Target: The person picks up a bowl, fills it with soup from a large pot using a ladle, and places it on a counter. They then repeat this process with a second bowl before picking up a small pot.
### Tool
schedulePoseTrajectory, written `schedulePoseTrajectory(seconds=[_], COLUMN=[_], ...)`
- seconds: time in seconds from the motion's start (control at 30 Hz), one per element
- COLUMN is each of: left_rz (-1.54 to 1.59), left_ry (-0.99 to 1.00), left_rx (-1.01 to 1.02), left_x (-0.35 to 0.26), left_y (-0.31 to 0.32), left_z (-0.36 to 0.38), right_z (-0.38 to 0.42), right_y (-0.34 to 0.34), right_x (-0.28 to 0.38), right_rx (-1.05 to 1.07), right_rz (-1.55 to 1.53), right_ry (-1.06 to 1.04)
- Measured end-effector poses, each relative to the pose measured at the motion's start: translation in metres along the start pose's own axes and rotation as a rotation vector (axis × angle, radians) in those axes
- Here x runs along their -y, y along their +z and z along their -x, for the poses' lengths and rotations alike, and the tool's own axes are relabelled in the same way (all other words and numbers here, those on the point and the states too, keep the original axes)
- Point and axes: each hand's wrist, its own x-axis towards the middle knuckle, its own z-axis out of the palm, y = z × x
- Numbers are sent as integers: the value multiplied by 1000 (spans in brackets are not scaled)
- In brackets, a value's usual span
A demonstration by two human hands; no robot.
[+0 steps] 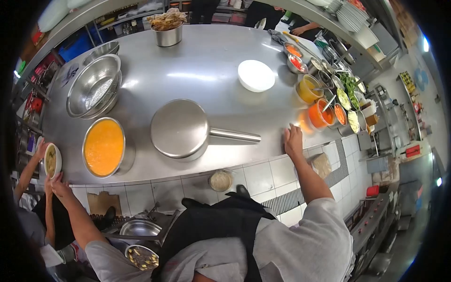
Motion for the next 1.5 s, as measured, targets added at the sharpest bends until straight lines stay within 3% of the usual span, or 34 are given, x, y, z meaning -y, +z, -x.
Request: schedulePoseTrajectory(seconds=[0.07,0.1,0.17,0.2,0.23,0.27,0.3,0.33,0.37,0.4,0.43,0.47,0.53,0.6,0.67,0.77,0.93,1.0,1.07,1.1,1.27,1.37,1.43,1.47,1.5], left_rz=[-50,-104,-281,-158,-75,9,52,90,105,109,98,84,35,-34,57,176,276,285,280,140,300,461,635,636,639], left_ry=[148,295,860,866,696,564,489,443,416,397,377,364,396,412,330,265,212,235,336,459,273,265,322,367,363], left_rx=[155,282,711,759,688,599,429,371,332,329,344,371,469,559,518,479,496,417,263,23,-489,-773,-955,-1062,-1133], left_x=[1,2,11,5,1,-2,-11,-6,3,13,26,37,64,88,107,131,159,166,180,197,221,251,261,269,280], left_y=[-25,-38,-55,-52,-30,0,-27,-9,-2,-1,-2,1,-21,-45,-62,-85,-141,-178,-220,-239,-338,-369,-383,-389,-399], left_z=[-23,-36,-58,-23,45,140,269,350,419,477,527,569,627,668,695,721,780,808,829,834,915,954,980,992,1007], right_z=[-40,-66,-117,-140,-165,-197,-222,-243,-246,-252,-256,-248,-250,-229,-199,-158,34,123,204,241,379,448,490,509,537], right_y=[-1,13,23,10,12,66,119,157,147,147,155,134,114,38,-32,-59,-121,-115,-148,-151,-187,-235,-269,-299,-321], right_x=[-3,-8,3,29,54,25,-13,-28,-11,-23,-25,-21,-23,8,35,68,194,233,272,285,337,370,400,420,438], right_rx=[-4,45,102,132,192,414,677,679,568,581,496,520,525,504,578,727,1100,1277,1444,1556,1894,1855,1707,1920,1743], right_rz=[-132,-343,-680,-805,-927,-1215,-1476,-1519,-1498,-1465,-1390,-1484,-1401,-1285,-1215,-1200,-1058,-1155,-1051,-1086,-912,-785,-765,-643,-799], right_ry=[54,133,358,506,645,505,398,357,446,268,380,359,339,259,26,-214,-590,-761,-1078,-1144,-1523,-1942,-2111,-2000,-2190])
